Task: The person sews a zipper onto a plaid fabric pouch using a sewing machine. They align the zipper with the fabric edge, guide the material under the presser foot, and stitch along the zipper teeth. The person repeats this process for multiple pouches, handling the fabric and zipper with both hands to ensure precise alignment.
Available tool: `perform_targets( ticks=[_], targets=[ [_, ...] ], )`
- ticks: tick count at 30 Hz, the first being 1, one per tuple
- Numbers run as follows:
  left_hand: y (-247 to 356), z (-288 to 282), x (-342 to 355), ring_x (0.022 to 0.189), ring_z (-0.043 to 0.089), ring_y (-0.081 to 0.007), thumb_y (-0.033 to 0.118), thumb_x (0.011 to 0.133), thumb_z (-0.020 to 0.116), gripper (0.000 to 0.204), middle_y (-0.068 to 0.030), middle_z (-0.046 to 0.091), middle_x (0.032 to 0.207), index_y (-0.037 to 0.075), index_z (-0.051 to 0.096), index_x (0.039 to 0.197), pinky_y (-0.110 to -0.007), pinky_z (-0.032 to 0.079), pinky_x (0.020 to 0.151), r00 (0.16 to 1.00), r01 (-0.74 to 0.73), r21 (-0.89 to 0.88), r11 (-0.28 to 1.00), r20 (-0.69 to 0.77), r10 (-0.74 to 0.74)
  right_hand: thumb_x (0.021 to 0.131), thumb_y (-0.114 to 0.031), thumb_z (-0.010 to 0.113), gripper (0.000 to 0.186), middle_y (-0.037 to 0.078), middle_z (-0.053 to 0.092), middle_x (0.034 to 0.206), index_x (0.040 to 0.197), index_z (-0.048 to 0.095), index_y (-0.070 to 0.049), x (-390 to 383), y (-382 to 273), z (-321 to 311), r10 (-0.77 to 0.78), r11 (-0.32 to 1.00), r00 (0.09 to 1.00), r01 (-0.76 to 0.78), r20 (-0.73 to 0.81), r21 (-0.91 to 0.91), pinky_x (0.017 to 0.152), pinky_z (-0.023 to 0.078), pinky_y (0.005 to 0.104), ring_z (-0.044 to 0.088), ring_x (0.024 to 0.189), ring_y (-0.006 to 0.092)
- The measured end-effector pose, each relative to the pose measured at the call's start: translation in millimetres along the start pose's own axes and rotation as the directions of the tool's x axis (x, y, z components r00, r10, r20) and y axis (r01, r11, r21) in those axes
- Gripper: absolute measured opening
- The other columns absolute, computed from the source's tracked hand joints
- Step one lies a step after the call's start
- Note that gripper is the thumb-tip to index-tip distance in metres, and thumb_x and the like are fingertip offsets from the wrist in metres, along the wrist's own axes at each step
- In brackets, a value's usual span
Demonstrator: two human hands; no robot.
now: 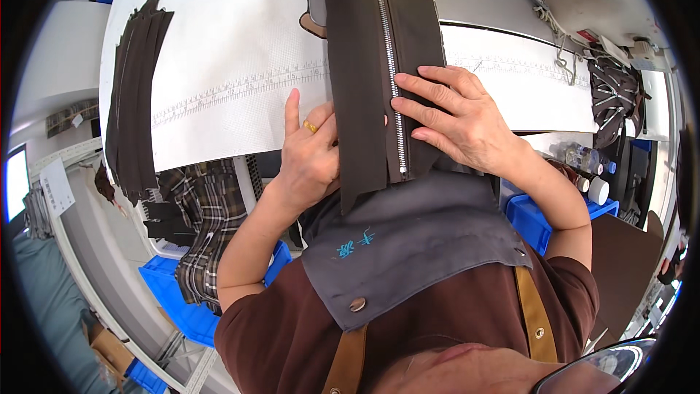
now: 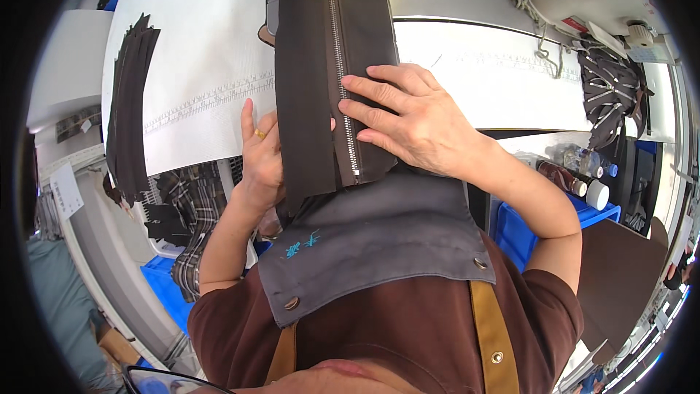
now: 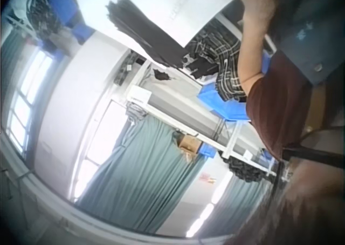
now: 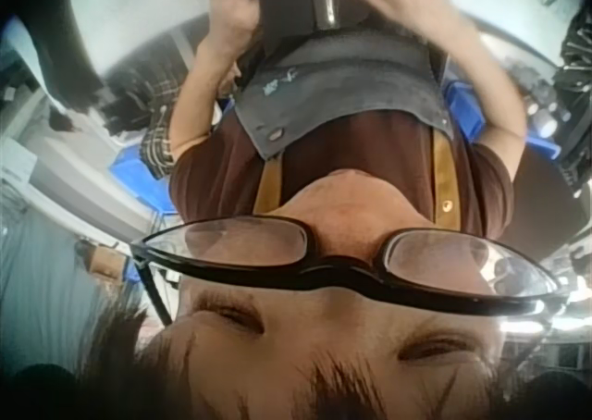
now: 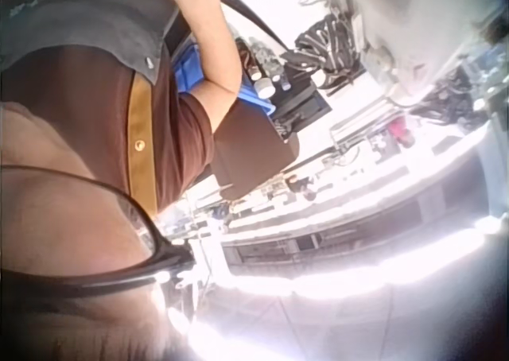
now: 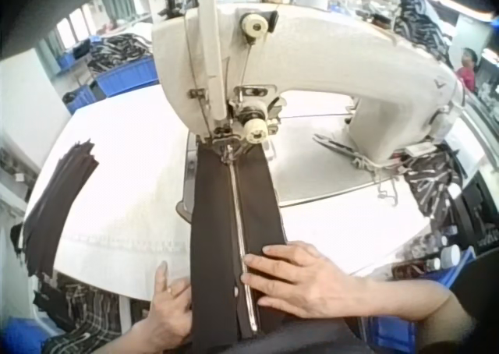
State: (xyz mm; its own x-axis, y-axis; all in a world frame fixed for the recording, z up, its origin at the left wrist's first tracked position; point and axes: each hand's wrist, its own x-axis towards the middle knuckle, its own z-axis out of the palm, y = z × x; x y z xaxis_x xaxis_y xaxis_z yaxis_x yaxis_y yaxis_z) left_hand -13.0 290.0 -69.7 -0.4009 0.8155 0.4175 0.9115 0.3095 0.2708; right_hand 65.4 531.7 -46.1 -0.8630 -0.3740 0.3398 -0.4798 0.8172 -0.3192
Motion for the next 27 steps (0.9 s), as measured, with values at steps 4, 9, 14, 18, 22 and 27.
perform_targets(
  ticks=[4,9,14,18,22,27],
  targets=[
    [-2,-3,-2,0.100,0.059,-0.0234,0.023,0.078,0.065,0.041,-0.0072,0.065,0.113,0.013,0.068,0.117,-0.052,0.013,0.115,1.000,0.000,-0.025,1.000,-0.001,0.000,0.077,-0.022,0.073,0.041,0.003,0.055,0.132,0.116,0.065,-0.012,3,-1,5,-0.031,0.999,1.000,0.031,0.001,-0.025,0.093,0.045,0.0401,0.052,0.116,0.0263],
    [1,0,3,0.109,0.057,-0.0285,0.026,0.081,0.063,0.036,-0.0114,0.062,0.119,0.011,0.068,0.113,-0.052,0.013,0.114,0.984,0.054,-0.192,0.980,-0.154,-0.085,0.077,-0.023,0.072,0.049,0.002,0.049,0.140,0.125,0.061,-0.017,-1,-1,6,-0.027,0.999,0.998,0.028,0.050,-0.031,0.100,0.041,0.0453,0.048,0.122,0.0275],
    [12,-16,34,0.115,0.057,-0.0277,0.016,0.085,0.057,0.025,-0.0100,0.062,0.124,0.011,0.068,0.107,-0.049,0.017,0.113,0.944,0.153,0.278,0.948,-0.325,-0.057,0.076,-0.024,0.073,0.052,0.003,0.045,0.144,0.127,0.061,-0.021,-1,4,1,-0.081,0.996,0.993,0.084,0.091,-0.024,0.099,0.041,0.0461,0.048,0.123,0.0289],
    [-17,-44,56,0.103,0.065,-0.0209,0.007,0.085,0.054,0.025,-0.0008,0.070,0.109,0.013,0.069,0.104,-0.050,0.021,0.111,0.979,0.138,-0.218,0.966,-0.118,-0.167,0.077,-0.027,0.073,0.048,0.005,0.047,0.142,0.124,0.062,-0.021,1,7,-2,-0.120,0.992,0.987,0.122,0.102,-0.014,0.097,0.043,0.0450,0.049,0.122,0.0291],
    [-24,-33,47,0.106,0.065,-0.0207,0.010,0.082,0.059,0.025,-0.0015,0.069,0.113,0.011,0.068,0.105,-0.050,0.022,0.112,0.995,-0.079,-0.075,0.994,0.052,0.083,0.079,-0.030,0.071,0.044,0.006,0.050,0.137,0.122,0.063,-0.021,3,7,-5,-0.124,0.991,0.987,0.129,0.103,-0.041,0.095,0.044,0.0422,0.050,0.120,0.0288],
    [-25,-12,35,0.107,0.064,-0.0198,0.013,0.083,0.058,0.025,-0.0026,0.068,0.117,0.010,0.068,0.106,-0.050,0.022,0.112,0.994,-0.101,-0.034,0.994,0.040,0.102,0.076,-0.027,0.073,0.043,0.005,0.047,0.141,0.117,0.064,-0.019,3,5,-6,-0.103,0.994,0.987,0.107,0.120,-0.023,0.097,0.042,0.0451,0.048,0.122,0.0294]
  ],
)
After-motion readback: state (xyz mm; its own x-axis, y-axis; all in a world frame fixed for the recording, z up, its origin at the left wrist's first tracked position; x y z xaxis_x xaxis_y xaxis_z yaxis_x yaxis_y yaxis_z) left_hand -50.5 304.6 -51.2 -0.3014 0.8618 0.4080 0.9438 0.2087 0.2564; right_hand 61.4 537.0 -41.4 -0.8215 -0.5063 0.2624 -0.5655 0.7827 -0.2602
